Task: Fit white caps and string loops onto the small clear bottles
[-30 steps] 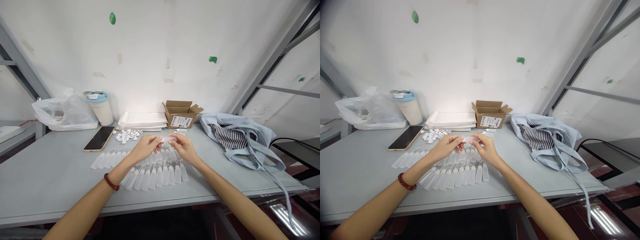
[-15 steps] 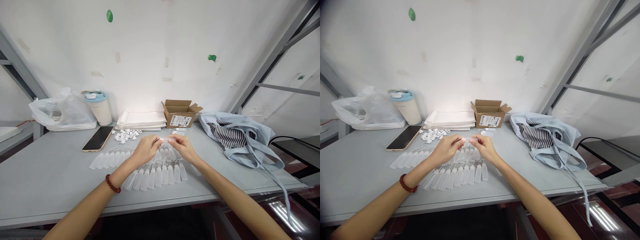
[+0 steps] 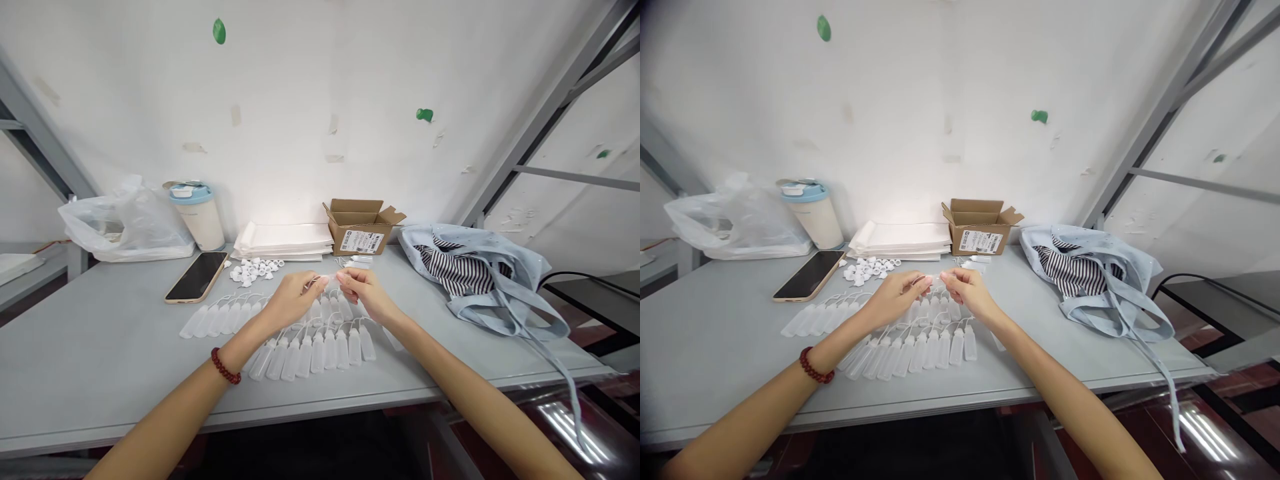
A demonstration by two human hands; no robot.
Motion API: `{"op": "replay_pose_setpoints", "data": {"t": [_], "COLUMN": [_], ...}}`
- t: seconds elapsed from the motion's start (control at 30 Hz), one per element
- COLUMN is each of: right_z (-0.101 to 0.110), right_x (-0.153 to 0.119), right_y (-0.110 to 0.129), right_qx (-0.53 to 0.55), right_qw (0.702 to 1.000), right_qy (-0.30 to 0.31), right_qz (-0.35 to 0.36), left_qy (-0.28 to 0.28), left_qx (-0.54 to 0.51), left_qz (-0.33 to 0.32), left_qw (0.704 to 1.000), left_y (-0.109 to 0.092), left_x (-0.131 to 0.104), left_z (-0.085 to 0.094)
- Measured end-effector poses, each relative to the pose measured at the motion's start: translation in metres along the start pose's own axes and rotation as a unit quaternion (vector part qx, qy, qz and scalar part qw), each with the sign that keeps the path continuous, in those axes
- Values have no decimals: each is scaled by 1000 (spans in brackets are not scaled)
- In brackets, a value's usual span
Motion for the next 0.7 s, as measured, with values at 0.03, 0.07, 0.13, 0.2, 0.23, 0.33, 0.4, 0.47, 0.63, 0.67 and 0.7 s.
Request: {"op": "replay_pose_setpoints", "data": {"t": [0.03,0.07,0.13,0.2,0.23,0.33,0.4,0.47,0.63,0.67,0.7], "right_z": [0,0,1,1,1,1,1,1,1,0,0], "right_x": [0,-1,-2,-2,-2,-1,-1,0,-1,-1,-1], "right_y": [2,3,6,7,7,4,2,0,-4,-4,-5], "right_qx": [-17,-37,-76,-88,-80,-41,-19,-3,25,26,24], "right_qw": [1000,999,996,995,996,999,1000,1000,999,999,999], "right_qy": [-1,-3,-6,-7,-8,-10,-13,-15,-15,-15,-16], "right_qz": [11,21,38,44,41,21,6,-8,-36,-38,-36], "left_qy": [9,16,23,23,20,0,-11,-22,-36,-38,-40], "left_qx": [-25,-50,-85,-84,-71,-22,6,45,141,142,136], "left_qz": [19,38,61,59,50,13,-18,-51,-118,-122,-123], "left_qw": [999,998,994,994,996,1000,1000,997,982,982,982], "left_y": [2,4,6,4,3,-3,-7,-9,-12,-12,-11], "left_x": [0,0,0,-1,-1,-1,-2,-2,-3,-3,-3], "left_z": [-1,-1,-2,-1,-1,2,3,3,-1,-1,0]}}
Point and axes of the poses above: each hand's wrist, its own x-axis towards the middle knuckle, its own z-axis out of the back of the hand, y = z × x, the point moved 7 cm from there along x, towards the middle knuckle, and after that the axes turned 4 degrees about -y, right-handed, at the moved point
